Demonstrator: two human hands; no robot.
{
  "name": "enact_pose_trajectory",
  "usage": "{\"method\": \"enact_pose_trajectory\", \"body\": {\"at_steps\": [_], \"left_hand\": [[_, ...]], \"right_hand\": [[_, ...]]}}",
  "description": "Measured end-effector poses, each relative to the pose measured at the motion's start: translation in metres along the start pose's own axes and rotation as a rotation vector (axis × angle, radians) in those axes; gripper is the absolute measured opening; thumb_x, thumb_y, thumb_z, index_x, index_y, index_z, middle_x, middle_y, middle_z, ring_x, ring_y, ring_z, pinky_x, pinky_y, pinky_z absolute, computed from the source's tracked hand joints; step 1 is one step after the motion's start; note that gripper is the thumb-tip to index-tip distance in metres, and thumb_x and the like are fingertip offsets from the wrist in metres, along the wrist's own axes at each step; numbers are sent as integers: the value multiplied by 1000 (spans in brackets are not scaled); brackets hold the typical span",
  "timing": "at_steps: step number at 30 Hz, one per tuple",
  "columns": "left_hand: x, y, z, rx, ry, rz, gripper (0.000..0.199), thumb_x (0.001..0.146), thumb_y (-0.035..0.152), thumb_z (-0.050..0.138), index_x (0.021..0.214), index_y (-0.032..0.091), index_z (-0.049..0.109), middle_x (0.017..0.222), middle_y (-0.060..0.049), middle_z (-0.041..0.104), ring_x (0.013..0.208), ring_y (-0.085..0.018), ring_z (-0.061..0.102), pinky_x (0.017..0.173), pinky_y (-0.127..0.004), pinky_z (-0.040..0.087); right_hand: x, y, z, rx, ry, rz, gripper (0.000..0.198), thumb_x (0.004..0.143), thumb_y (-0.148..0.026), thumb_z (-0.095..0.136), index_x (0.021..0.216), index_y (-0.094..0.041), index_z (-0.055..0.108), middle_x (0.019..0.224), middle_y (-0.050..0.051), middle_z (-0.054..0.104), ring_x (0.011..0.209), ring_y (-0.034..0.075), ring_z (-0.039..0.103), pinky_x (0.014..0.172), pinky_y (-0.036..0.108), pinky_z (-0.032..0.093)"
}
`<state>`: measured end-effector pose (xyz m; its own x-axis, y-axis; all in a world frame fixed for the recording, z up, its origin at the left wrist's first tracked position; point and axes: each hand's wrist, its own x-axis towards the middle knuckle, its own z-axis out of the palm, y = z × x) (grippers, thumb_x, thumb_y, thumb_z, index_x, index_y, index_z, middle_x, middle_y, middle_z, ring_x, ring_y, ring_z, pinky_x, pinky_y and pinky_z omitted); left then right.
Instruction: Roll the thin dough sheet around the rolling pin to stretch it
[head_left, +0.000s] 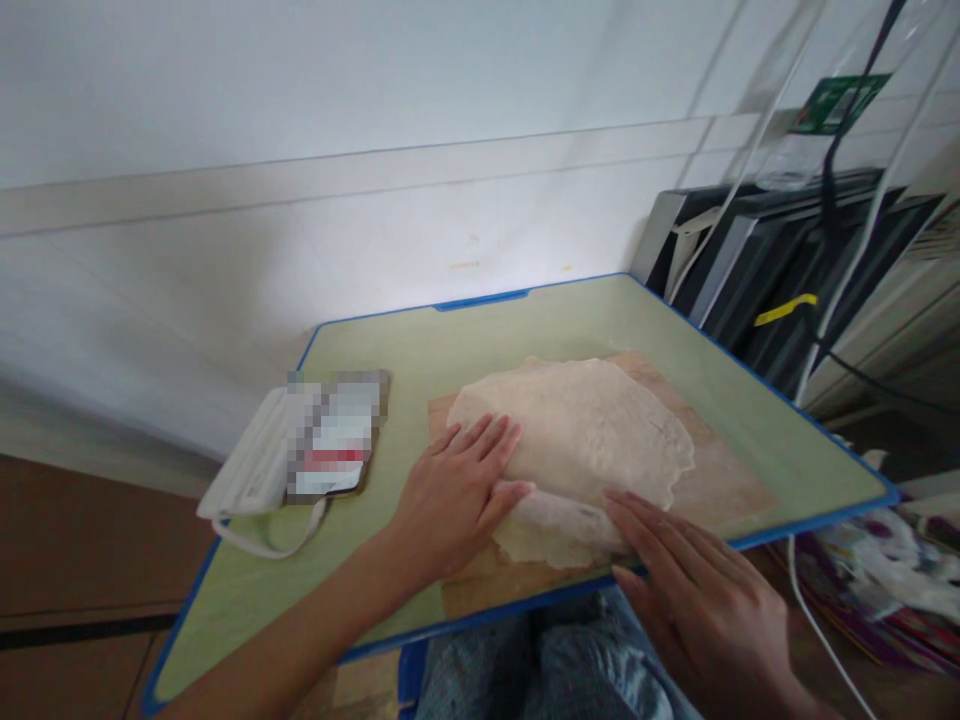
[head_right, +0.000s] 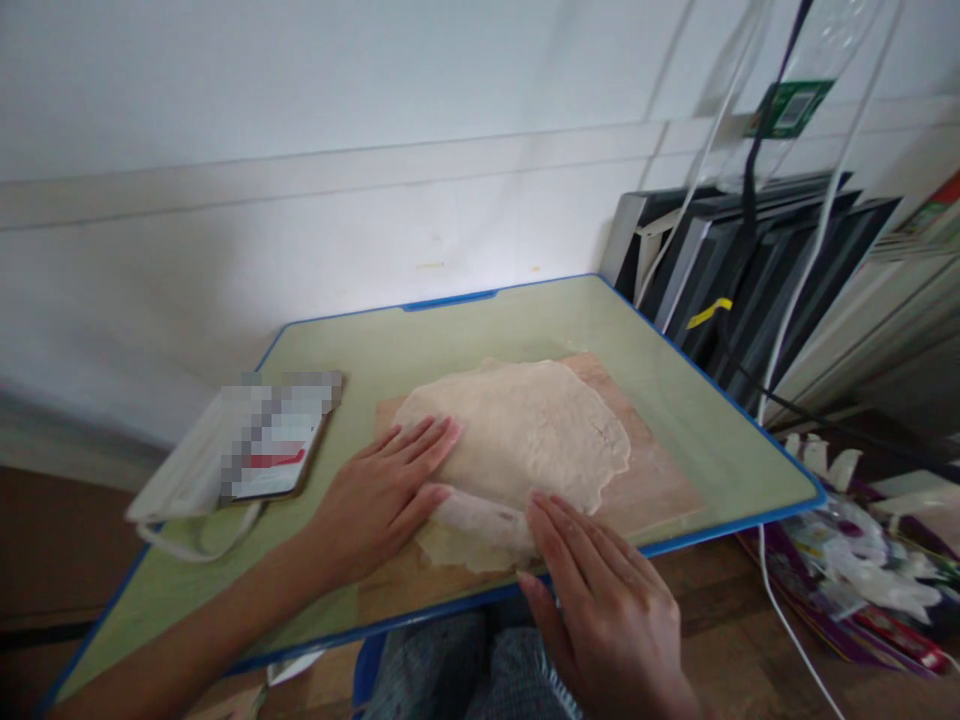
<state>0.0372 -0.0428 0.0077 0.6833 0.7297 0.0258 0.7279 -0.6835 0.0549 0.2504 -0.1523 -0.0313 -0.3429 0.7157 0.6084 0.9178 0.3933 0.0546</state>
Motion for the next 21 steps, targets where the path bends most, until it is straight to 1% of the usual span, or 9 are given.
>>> {"method": "enact_pose_trajectory", "body": {"at_steps": [3,6,12,14,18,21], "left_hand": [[15,-4,1,18,1,6,61,95,52,16,139,14,36,145,-9,36,136,-22,29,108,-39,29],[22,-5,1,38,12,3,62,95,51,16,137,12,38,145,-11,37,136,-22,29,110,-37,27],[-8,3,-3,8,-11,-13,60,95,49,21,139,11,35,146,-9,33,136,-22,28,110,-41,27],[-8,3,-2,9,-2,-19,59,95,49,23,138,11,36,146,-9,34,136,-22,29,110,-41,28],[4,3,1,15,38,-36,60,95,49,22,136,9,40,144,-12,37,135,-22,31,109,-40,30],[-1,5,0,16,37,-43,59,95,48,23,137,9,38,144,-11,36,135,-22,31,109,-41,30]], "right_hand": [[6,5,6,-34,5,62,32,92,-28,41,110,-10,60,108,8,69,97,18,64,83,30,46],[9,8,8,-57,4,49,31,91,-28,43,110,-11,60,109,7,69,97,18,64,83,29,46],[-2,-6,-1,53,24,18,33,91,-25,42,114,-7,58,112,11,67,104,19,62,87,31,45],[-1,-8,0,53,37,51,32,91,-24,42,113,-8,59,111,11,68,103,19,62,87,31,45],[2,-6,4,1,23,98,30,90,-24,45,112,-11,60,111,8,68,98,17,64,85,29,46],[0,-7,3,30,18,118,31,90,-24,44,114,-12,59,112,8,68,101,17,63,87,29,46]]}}
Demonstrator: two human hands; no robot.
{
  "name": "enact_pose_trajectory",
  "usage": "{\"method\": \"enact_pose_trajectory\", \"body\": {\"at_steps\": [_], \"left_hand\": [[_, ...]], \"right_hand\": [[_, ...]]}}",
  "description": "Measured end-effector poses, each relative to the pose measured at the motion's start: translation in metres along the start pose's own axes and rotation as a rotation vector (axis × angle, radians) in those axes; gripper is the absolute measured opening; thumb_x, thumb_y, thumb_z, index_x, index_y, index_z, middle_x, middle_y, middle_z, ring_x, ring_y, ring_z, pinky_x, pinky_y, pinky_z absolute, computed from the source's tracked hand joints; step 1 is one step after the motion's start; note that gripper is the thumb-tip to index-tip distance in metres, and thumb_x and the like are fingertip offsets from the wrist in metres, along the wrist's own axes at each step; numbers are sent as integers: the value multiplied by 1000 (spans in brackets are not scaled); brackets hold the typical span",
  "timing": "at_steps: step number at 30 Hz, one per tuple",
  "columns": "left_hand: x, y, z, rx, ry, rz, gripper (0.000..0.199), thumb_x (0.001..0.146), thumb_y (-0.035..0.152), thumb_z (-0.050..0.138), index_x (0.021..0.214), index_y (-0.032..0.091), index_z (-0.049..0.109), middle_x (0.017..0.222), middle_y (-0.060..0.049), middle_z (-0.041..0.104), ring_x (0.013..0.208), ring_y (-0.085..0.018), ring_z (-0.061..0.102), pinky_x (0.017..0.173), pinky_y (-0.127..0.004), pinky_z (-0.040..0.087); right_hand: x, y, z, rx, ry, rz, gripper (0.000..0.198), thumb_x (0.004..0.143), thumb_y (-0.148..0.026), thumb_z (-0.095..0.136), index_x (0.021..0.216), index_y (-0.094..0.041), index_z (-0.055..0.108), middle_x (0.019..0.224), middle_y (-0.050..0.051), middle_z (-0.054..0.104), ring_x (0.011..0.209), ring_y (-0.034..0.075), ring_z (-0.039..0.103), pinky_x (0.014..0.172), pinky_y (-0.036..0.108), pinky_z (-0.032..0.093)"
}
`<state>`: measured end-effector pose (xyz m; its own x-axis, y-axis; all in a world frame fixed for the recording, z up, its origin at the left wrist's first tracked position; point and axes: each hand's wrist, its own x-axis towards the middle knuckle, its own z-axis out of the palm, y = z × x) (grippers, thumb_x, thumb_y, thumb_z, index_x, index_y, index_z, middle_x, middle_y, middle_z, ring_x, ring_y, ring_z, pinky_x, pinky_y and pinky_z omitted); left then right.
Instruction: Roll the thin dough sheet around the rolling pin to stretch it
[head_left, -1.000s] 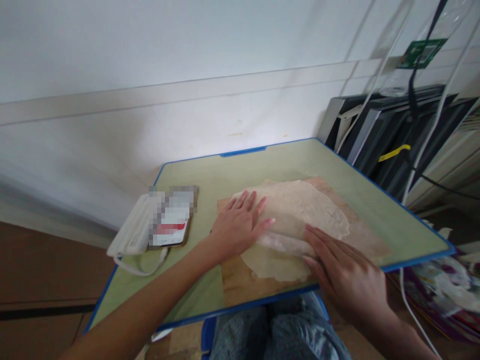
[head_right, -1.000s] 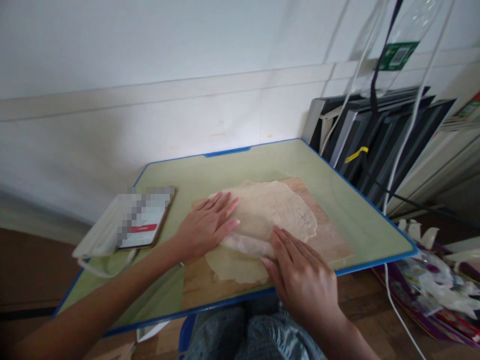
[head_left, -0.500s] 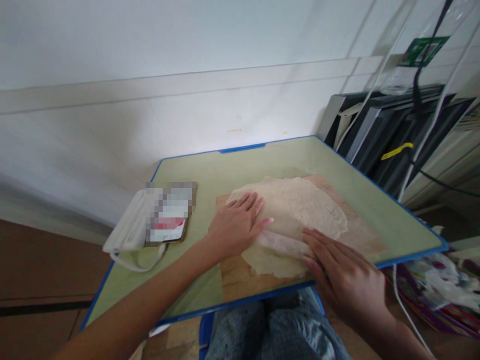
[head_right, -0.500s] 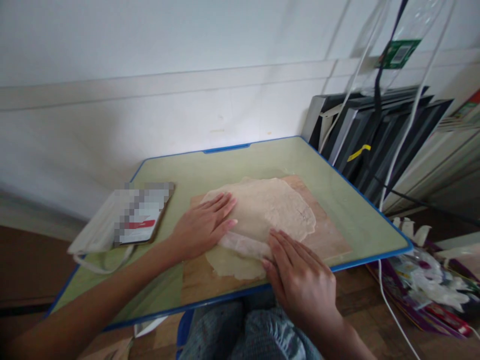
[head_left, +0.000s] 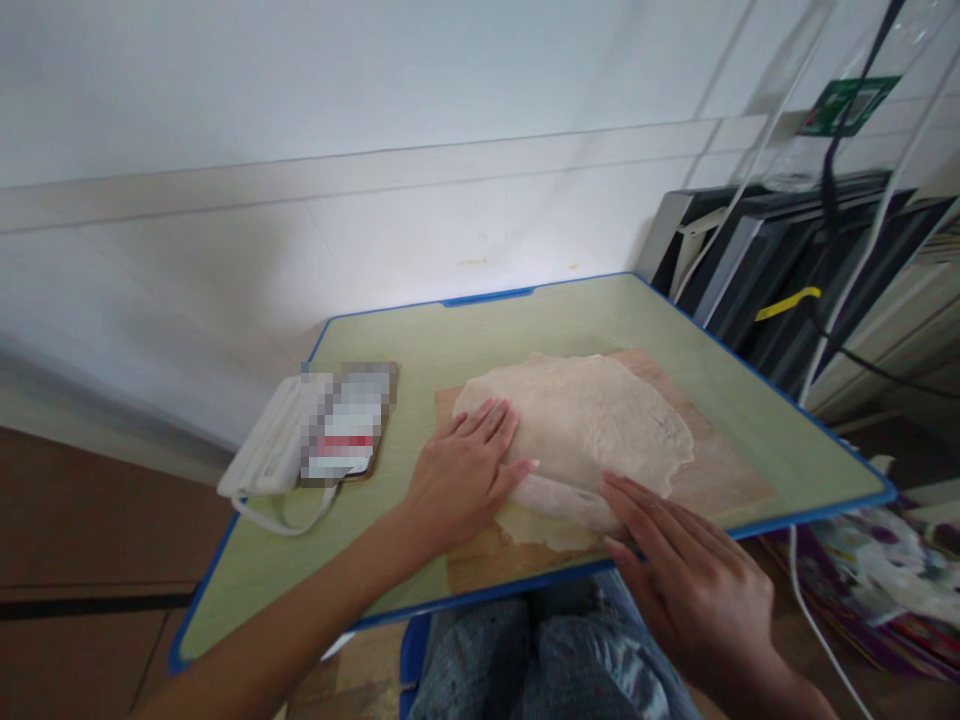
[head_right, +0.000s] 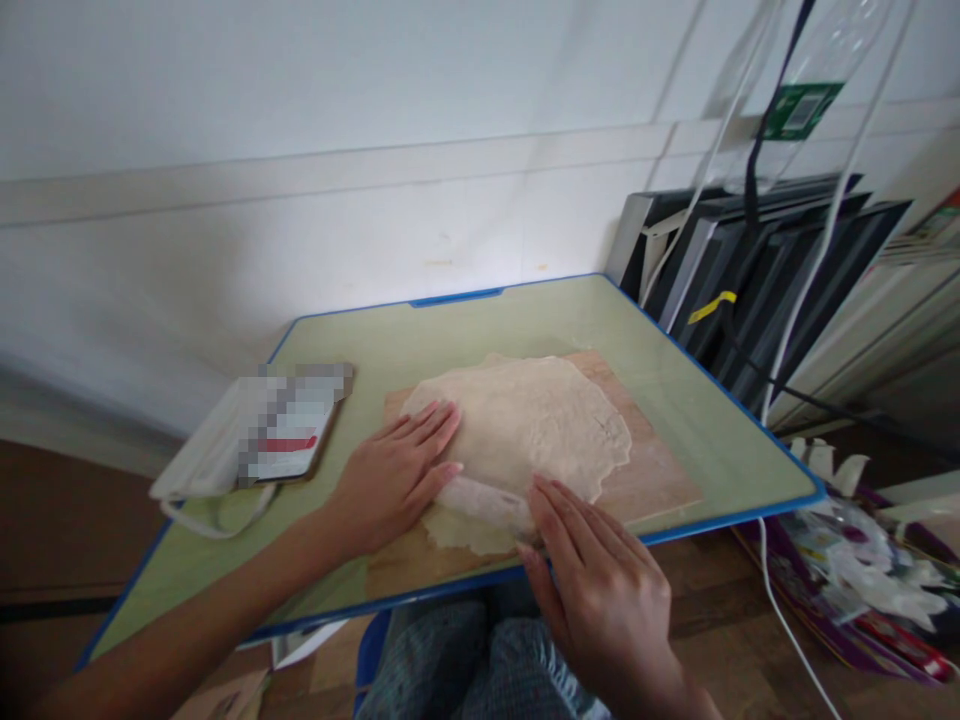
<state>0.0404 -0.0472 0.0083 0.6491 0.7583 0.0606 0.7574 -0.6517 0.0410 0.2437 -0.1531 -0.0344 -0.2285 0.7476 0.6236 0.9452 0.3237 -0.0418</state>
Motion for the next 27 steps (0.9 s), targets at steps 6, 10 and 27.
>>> {"method": "enact_pose_trajectory", "body": {"at_steps": [6,10,27], "left_hand": [[-13,1,-5,4,-42,-3,55,95,45,27,137,11,38,145,-10,36,135,-21,30,109,-40,29],[6,-1,0,24,-18,-6,58,96,48,23,135,9,41,143,-12,38,135,-21,31,109,-37,29],[9,6,-1,37,-6,-50,57,96,47,22,135,10,41,143,-10,39,136,-22,28,110,-40,28]], "right_hand": [[0,-1,-1,-2,9,-45,31,90,-25,43,112,-12,60,109,8,69,97,18,65,84,29,47],[5,1,2,-53,0,-11,30,92,-28,43,110,-12,62,107,7,70,92,17,66,79,28,48],[2,-2,-1,-18,18,-9,31,90,-27,45,110,-13,63,106,7,70,91,16,66,80,26,48]]}}
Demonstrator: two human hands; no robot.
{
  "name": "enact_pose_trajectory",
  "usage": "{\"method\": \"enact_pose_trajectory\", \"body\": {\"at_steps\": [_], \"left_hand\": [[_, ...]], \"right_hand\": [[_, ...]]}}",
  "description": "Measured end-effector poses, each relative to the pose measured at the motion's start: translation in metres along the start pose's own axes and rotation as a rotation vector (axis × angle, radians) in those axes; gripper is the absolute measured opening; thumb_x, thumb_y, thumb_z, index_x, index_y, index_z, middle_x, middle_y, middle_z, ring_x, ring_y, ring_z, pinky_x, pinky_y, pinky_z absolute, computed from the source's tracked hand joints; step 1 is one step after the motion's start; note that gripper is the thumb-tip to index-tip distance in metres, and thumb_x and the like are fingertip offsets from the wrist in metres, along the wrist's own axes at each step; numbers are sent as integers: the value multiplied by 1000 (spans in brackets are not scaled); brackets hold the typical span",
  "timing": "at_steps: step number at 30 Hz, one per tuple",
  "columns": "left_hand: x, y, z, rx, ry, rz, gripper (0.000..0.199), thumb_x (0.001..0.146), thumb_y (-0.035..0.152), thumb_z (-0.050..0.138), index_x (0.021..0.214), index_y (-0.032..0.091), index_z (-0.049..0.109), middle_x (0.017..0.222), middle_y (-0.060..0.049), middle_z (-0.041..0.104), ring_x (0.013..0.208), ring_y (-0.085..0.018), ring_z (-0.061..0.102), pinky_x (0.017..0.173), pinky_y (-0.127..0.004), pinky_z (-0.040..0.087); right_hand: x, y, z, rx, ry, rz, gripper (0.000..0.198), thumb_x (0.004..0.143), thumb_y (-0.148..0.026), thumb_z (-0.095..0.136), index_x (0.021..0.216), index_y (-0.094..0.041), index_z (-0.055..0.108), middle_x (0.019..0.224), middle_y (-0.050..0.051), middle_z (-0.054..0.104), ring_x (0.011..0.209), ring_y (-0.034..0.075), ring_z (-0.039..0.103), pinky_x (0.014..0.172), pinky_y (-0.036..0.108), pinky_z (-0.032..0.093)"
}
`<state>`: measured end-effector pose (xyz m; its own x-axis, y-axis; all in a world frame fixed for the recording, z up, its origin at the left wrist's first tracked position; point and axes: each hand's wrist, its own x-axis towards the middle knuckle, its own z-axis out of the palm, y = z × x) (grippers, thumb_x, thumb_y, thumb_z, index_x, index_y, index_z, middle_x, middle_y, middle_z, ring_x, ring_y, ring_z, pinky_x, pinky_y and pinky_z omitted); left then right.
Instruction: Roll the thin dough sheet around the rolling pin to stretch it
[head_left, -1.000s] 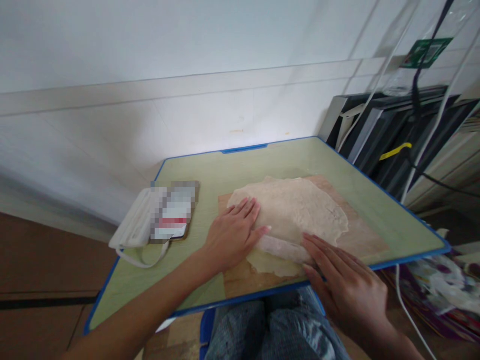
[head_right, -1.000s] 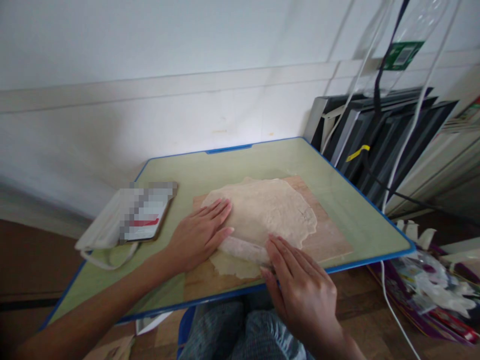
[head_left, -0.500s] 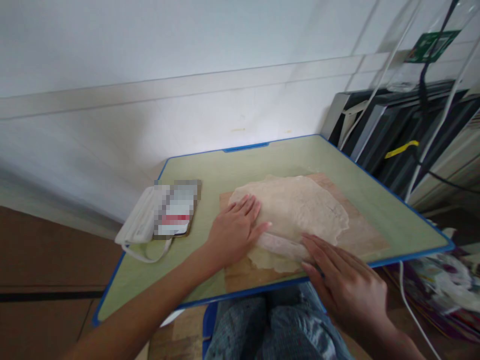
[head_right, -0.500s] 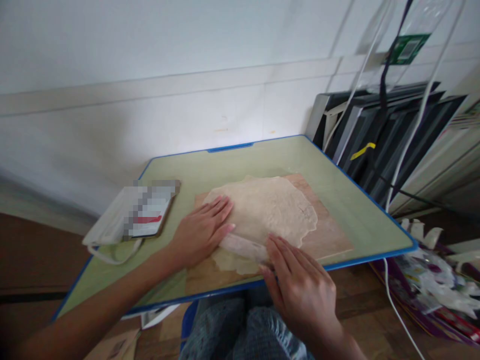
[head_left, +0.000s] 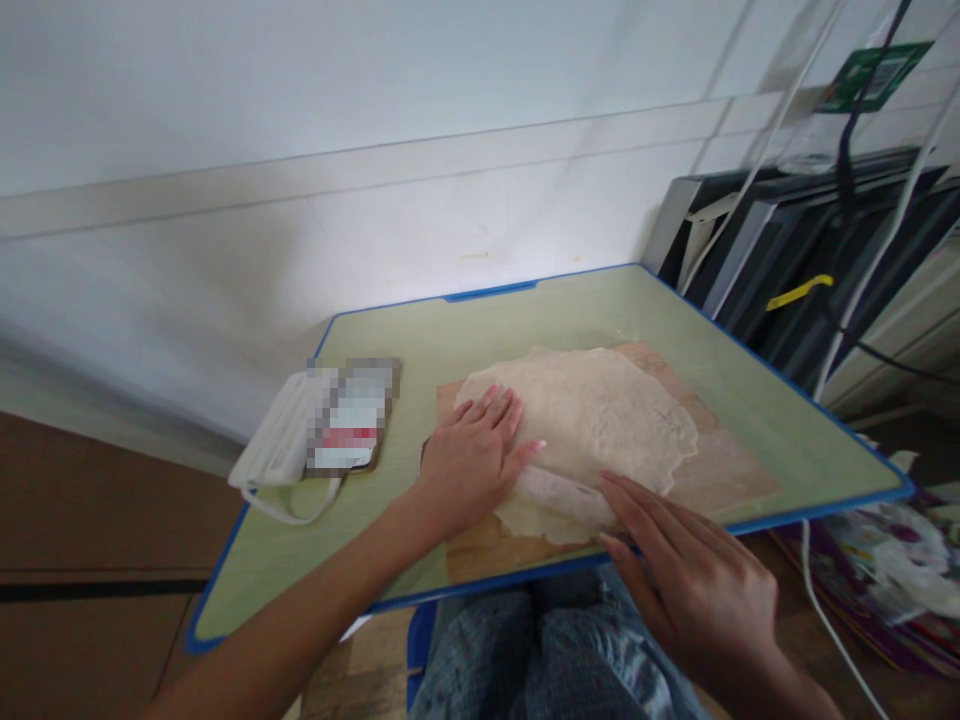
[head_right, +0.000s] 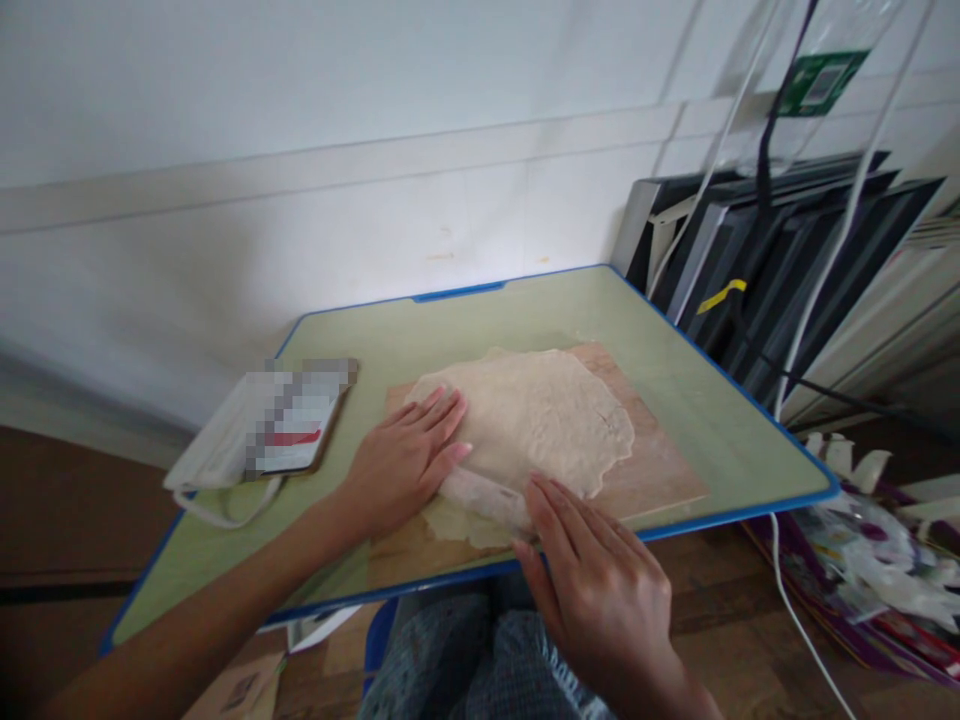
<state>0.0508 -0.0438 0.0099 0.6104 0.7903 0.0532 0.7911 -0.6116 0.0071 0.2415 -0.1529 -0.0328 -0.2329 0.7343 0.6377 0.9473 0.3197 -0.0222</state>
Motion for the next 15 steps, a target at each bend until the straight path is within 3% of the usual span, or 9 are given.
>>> {"method": "enact_pose_trajectory", "body": {"at_steps": [5,12,15], "left_hand": [[-28,2,-3,-1,-27,15,58,94,47,26,136,8,40,143,-12,39,133,-22,35,108,-41,31],[-2,-2,0,14,-14,3,60,95,48,22,134,8,43,143,-13,38,135,-22,30,110,-39,29],[-13,1,0,9,-3,-9,57,95,46,26,134,9,43,143,-12,39,134,-23,33,108,-41,32]], "right_hand": [[-1,2,1,37,14,-76,29,88,-23,48,110,-12,62,108,7,69,97,17,65,84,28,46],[1,6,3,-30,7,-40,29,88,-26,48,109,-14,64,105,5,70,89,14,67,75,24,48],[0,5,3,4,28,-80,29,86,-24,50,109,-13,63,105,6,70,94,15,66,80,25,47]]}}
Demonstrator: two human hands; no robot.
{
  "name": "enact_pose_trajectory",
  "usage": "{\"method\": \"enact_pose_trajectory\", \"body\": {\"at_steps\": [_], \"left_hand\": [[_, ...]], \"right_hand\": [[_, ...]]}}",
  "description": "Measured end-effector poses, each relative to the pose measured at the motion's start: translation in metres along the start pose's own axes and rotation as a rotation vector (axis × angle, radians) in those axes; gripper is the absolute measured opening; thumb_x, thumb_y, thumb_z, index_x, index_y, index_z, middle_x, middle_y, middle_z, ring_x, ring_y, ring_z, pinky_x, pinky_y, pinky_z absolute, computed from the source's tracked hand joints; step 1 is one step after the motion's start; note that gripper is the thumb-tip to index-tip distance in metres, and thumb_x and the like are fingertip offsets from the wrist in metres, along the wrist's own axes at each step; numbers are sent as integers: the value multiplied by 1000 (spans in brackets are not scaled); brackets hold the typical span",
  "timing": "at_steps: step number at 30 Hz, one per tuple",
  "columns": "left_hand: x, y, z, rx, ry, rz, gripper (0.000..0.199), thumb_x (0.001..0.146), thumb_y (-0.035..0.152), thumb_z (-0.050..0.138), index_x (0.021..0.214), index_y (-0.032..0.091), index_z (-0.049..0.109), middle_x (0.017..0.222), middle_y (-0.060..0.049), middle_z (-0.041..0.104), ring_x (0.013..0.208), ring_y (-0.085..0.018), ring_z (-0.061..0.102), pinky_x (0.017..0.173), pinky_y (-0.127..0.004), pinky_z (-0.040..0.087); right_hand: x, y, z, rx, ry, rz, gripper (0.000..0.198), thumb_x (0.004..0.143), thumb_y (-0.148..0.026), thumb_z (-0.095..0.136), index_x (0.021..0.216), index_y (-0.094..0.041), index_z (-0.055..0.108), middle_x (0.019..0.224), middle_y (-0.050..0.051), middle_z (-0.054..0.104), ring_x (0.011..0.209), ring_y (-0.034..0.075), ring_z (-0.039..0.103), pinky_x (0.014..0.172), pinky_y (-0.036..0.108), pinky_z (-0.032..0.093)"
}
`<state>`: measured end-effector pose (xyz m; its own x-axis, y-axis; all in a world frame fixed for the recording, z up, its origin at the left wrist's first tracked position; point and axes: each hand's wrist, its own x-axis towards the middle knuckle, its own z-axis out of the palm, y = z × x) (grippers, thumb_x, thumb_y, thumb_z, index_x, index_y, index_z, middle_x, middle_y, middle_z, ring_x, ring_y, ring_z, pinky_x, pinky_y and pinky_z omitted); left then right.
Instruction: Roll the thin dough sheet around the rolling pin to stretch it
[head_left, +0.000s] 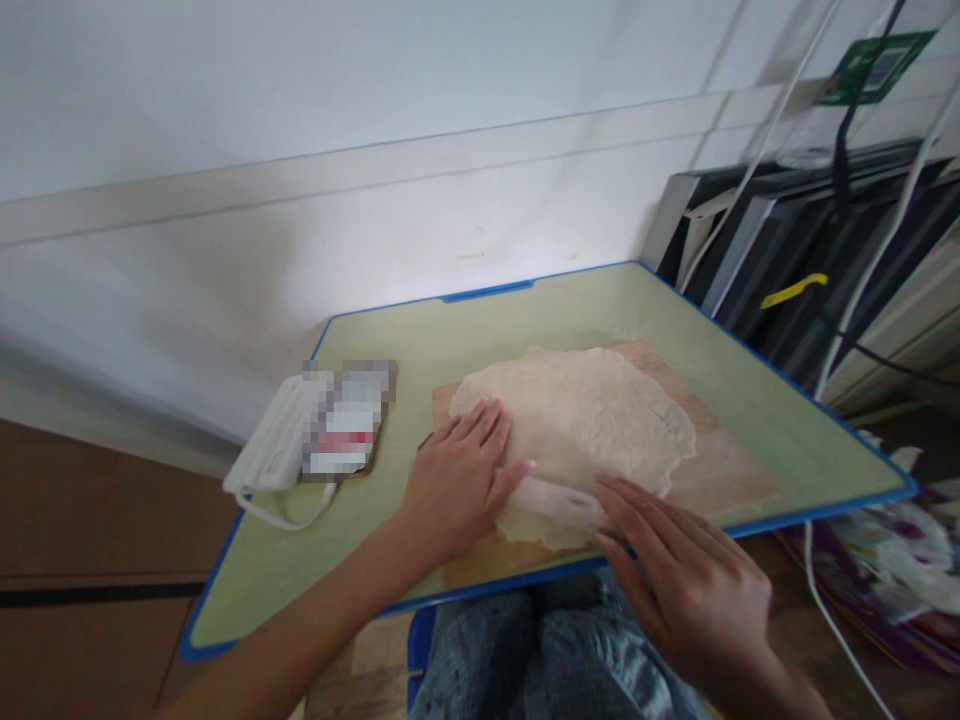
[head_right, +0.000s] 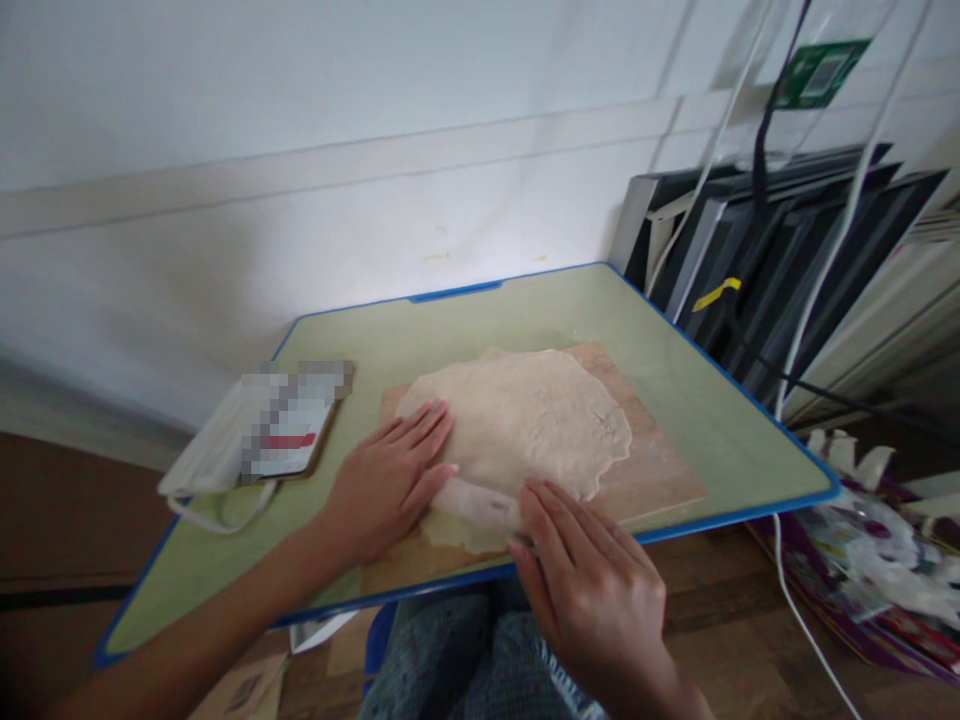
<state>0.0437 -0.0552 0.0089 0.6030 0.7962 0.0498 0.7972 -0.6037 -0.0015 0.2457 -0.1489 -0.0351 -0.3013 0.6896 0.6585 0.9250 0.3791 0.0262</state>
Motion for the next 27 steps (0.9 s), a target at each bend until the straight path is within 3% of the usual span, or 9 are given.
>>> {"method": "enact_pose_trajectory", "body": {"at_steps": [4,7,11,18,24,27], "left_hand": [[-23,2,-1,0,10,9,56,94,45,28,135,9,42,142,-12,40,131,-23,38,106,-40,35],[-12,0,-1,12,-7,-5,55,95,46,26,133,10,44,142,-11,40,132,-23,37,106,-39,35],[6,-2,0,16,20,-20,53,96,45,25,133,15,46,143,-10,39,135,-24,32,108,-41,32],[-23,2,-1,-20,30,-12,49,94,41,31,134,16,44,143,-9,40,132,-25,37,106,-45,34],[10,-4,1,7,56,-53,53,95,45,28,136,15,41,144,-11,38,134,-25,33,106,-42,35],[2,-1,3,12,73,-52,49,95,42,28,132,16,47,142,-9,42,133,-25,35,106,-43,33]], "right_hand": [[3,-4,3,75,34,49,25,88,-20,48,103,-12,66,103,6,71,96,17,65,85,29,45],[6,-3,5,46,23,95,25,90,-22,46,102,-13,66,103,5,71,93,17,66,83,29,45],[5,-1,4,-18,17,34,26,89,-25,49,107,-14,64,103,4,71,89,15,67,78,26,45],[7,-5,5,87,44,64,24,88,-20,48,102,-13,66,102,6,71,98,17,64,88,28,43],[8,-3,4,-16,8,49,28,89,-25,48,107,-12,64,107,6,70,93,16,66,78,26,45],[4,-7,2,38,16,57,27,90,-24,46,107,-12,64,107,5,70,96,16,65,82,28,44]]}}
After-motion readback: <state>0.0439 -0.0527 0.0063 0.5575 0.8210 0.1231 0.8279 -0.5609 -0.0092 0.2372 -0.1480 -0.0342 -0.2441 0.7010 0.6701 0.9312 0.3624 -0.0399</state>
